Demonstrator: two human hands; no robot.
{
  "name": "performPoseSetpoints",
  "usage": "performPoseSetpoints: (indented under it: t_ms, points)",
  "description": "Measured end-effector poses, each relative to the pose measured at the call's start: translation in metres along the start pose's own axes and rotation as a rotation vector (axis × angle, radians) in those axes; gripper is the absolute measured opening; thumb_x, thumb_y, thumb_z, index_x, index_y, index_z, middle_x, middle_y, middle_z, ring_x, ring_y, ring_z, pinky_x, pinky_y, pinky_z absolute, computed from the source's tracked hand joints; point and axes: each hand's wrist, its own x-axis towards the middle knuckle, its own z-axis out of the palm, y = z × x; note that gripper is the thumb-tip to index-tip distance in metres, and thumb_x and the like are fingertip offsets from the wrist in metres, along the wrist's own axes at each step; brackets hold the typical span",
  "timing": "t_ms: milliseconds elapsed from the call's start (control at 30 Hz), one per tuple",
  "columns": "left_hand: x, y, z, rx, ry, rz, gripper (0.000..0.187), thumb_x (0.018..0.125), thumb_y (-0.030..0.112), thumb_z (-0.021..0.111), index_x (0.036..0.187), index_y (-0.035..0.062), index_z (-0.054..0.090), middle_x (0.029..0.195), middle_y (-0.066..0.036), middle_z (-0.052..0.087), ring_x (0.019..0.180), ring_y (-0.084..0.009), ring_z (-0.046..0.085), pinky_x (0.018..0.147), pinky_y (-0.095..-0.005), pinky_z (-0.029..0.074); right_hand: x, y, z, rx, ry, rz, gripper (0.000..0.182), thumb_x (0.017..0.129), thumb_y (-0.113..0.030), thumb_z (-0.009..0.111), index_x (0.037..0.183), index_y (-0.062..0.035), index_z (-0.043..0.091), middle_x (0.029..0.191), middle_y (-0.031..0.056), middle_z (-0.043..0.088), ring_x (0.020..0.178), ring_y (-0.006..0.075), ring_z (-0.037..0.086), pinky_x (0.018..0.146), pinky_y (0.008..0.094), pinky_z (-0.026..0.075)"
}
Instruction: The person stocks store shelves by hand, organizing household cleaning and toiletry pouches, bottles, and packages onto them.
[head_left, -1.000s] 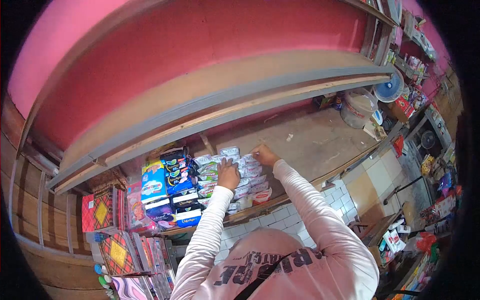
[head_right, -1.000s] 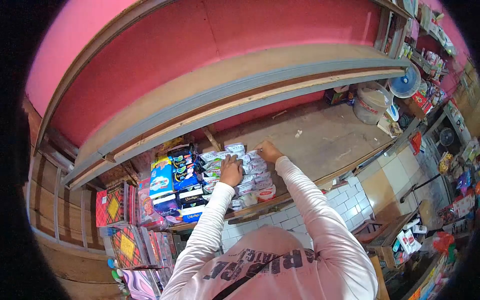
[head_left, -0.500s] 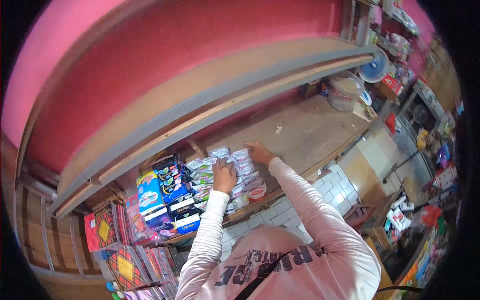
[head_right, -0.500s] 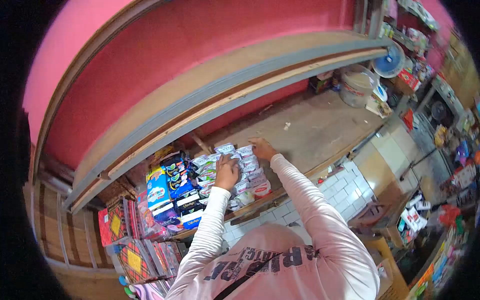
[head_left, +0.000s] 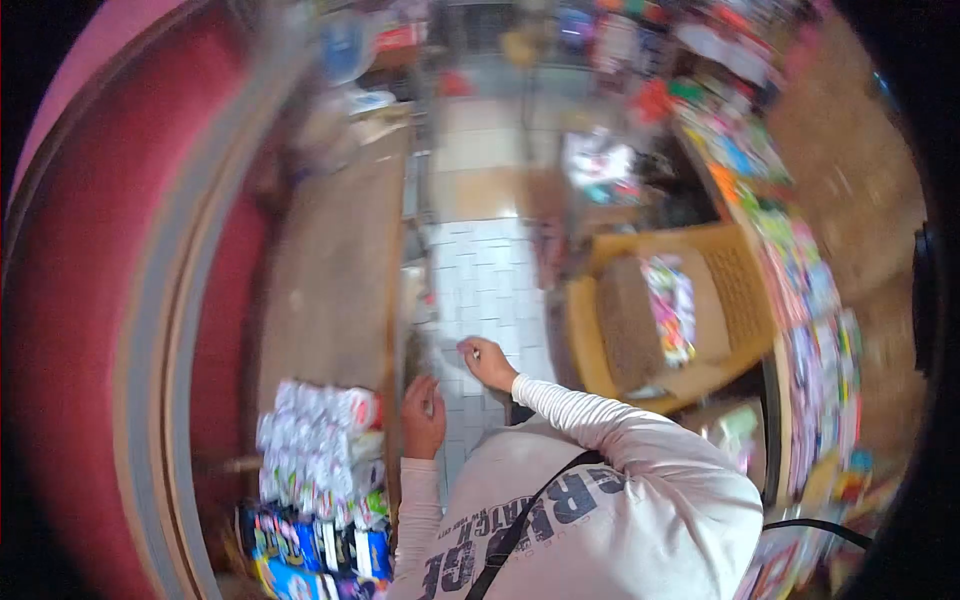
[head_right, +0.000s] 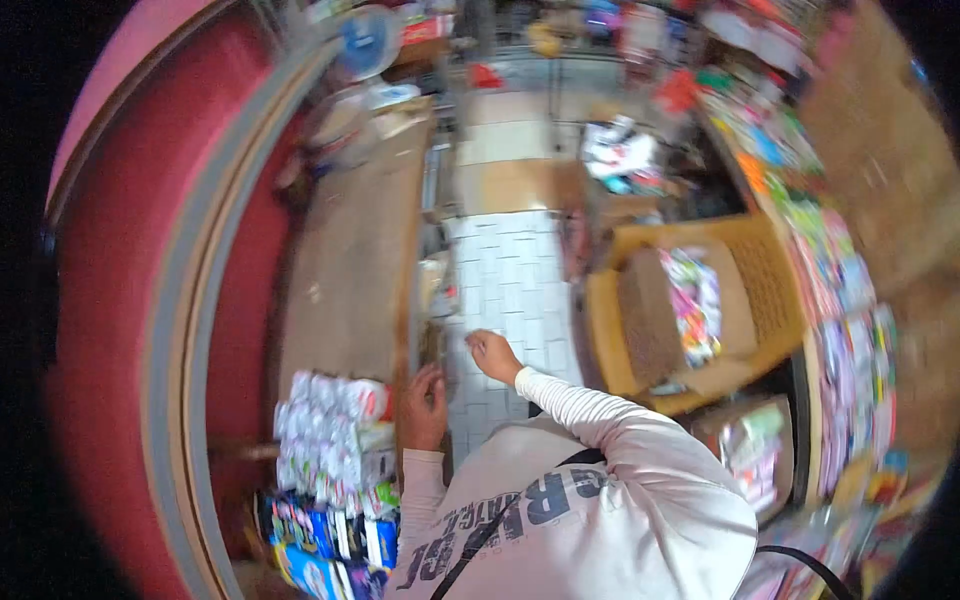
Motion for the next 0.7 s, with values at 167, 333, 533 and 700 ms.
performPoseSetpoints:
  t_ms: [167, 333, 533, 700]
  points:
    - [-0.026, -0.062, 0.09, 0.152, -0.535, -0.056, 0.028, 0.087, 0.021, 0.063, 0.107, 0.0021, 0.068, 0.108, -0.022, 0.067, 0.102, -0.0382, 0.063, 0.091, -0.0428, 0.049, -0.117, 0.068, -0.115, -0.156, 0.183, 0.265, 0.023, 0.085, -0.009, 0.055, 0.101, 0.0019, 0.068, 0.094, 0.0218, 0.069, 0.086, 0.0347, 0.067, 0.077, 0.0401, 0.052]
    - [-0.056, -0.131, 0.162, 0.439, -0.927, -0.062, 0.036, 0.08, 0.029, 0.066, 0.105, 0.0038, 0.071, 0.102, -0.022, 0.069, 0.101, -0.0349, 0.065, 0.089, -0.0424, 0.051, -0.211, 0.091, -0.193, -0.246, 0.458, 0.521, 0.017, 0.084, -0.012, 0.056, 0.091, -0.0016, 0.068, 0.089, 0.0246, 0.066, 0.084, 0.0369, 0.067, 0.074, 0.0434, 0.05]
    - [-0.087, -0.237, 0.193, 0.851, -1.059, 0.015, 0.037, 0.081, 0.041, 0.061, 0.097, 0.0112, 0.075, 0.103, -0.016, 0.071, 0.099, -0.0346, 0.067, 0.093, -0.0419, 0.05, -0.272, 0.115, -0.237, -0.195, 0.678, 0.516, 0.018, 0.086, -0.013, 0.056, 0.093, -0.0007, 0.068, 0.082, 0.0204, 0.067, 0.077, 0.0332, 0.066, 0.071, 0.0401, 0.051]
    - [-0.039, -0.207, 0.243, 0.45, -1.009, -0.322, 0.034, 0.08, 0.036, 0.064, 0.096, 0.0086, 0.075, 0.096, -0.016, 0.072, 0.094, -0.0343, 0.068, 0.084, -0.0421, 0.053, -0.262, 0.096, -0.308, -0.086, 0.766, 0.43, 0.02, 0.088, -0.006, 0.055, 0.102, 0.0034, 0.065, 0.082, 0.0151, 0.066, 0.077, 0.0267, 0.065, 0.073, 0.0363, 0.051]
